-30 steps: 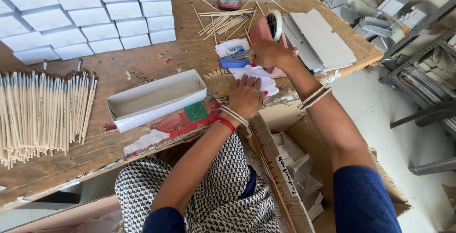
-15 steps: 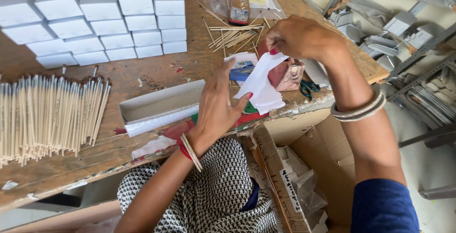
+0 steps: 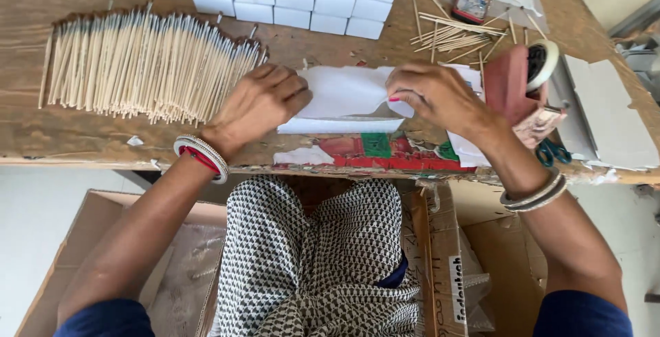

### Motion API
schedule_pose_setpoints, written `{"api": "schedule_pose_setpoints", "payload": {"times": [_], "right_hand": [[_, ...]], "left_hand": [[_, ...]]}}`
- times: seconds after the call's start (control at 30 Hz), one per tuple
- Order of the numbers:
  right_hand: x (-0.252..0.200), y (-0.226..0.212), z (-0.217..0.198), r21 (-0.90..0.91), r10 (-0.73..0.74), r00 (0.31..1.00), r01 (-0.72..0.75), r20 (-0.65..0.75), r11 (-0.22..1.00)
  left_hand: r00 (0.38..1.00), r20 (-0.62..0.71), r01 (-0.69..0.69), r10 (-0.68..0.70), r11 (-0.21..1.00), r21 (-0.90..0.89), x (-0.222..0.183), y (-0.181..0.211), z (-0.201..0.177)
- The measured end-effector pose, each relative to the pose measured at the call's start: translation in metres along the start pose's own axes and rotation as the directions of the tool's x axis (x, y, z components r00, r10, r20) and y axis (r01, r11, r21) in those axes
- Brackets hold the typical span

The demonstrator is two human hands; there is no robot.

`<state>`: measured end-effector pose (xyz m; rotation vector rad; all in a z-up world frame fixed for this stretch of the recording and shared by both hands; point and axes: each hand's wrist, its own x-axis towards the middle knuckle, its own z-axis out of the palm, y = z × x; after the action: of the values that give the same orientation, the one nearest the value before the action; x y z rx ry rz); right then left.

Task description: The person organizes wooden paintbrushes into bundles, places them into cardboard boxes, and uses a dispenser to apply tape to seal the packages.

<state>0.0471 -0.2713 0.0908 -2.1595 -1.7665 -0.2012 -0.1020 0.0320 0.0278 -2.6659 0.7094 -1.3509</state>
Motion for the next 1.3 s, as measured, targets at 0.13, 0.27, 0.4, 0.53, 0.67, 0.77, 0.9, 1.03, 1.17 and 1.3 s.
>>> {"api": "schedule_pose_setpoints", "payload": {"times": [0.13,0.27,0.4,0.53,0.67,0.77,0.9,1.03,1.17,1.3], "right_hand": [[0.015,-0.002,0.034,0.070,0.012,0.993,-0.021,0.116,0.997],[0.024,0.003,0.049,0.078,0.061,0.971,-0.081,0.232,0.994],[0.030,0.009,0.050,0.092,0.107,0.940,-0.144,0.324,0.985],[0.033,0.006,0.047,0.115,0.178,0.909,-0.237,0.377,0.965],[0.022,0.023,0.056,0.071,0.131,0.927,-0.166,0.352,0.984],[0.015,0.031,0.060,0.051,0.104,0.935,-0.129,0.338,0.990],[0.006,0.011,0.049,0.044,0.066,0.968,-0.079,0.244,0.996],[-0.008,-0.020,0.023,0.050,0.058,0.998,-0.057,-0.001,0.997],[-0.030,-0.068,0.021,0.093,0.110,0.991,-0.102,-0.078,0.990],[-0.037,-0.106,0.055,-0.004,-0.145,0.967,0.148,-0.210,0.989]], "left_hand": [[0.934,0.347,-0.114,0.086,0.992,0.061,-0.014,-0.003,0.017],[0.678,0.735,-0.024,-0.030,0.998,0.063,-0.002,-0.002,0.035],[0.601,0.798,0.159,-0.046,0.985,-0.063,0.016,-0.005,0.031],[0.365,0.926,0.495,-0.100,0.863,-0.102,0.049,-0.003,0.012],[0.454,0.876,0.506,-0.164,0.856,-0.102,0.061,0.018,0.024],[0.438,0.854,0.359,-0.280,0.926,0.120,0.046,0.022,0.053],[0.644,0.690,0.428,-0.330,0.903,0.033,0.029,0.003,0.054],[0.617,0.300,0.756,-0.727,0.654,0.029,0.030,-0.040,-0.016],[0.204,0.410,0.826,-0.889,0.381,0.415,-0.001,-0.064,-0.006],[0.313,0.250,0.543,-0.916,0.389,0.744,-0.003,-0.039,0.042]]}}
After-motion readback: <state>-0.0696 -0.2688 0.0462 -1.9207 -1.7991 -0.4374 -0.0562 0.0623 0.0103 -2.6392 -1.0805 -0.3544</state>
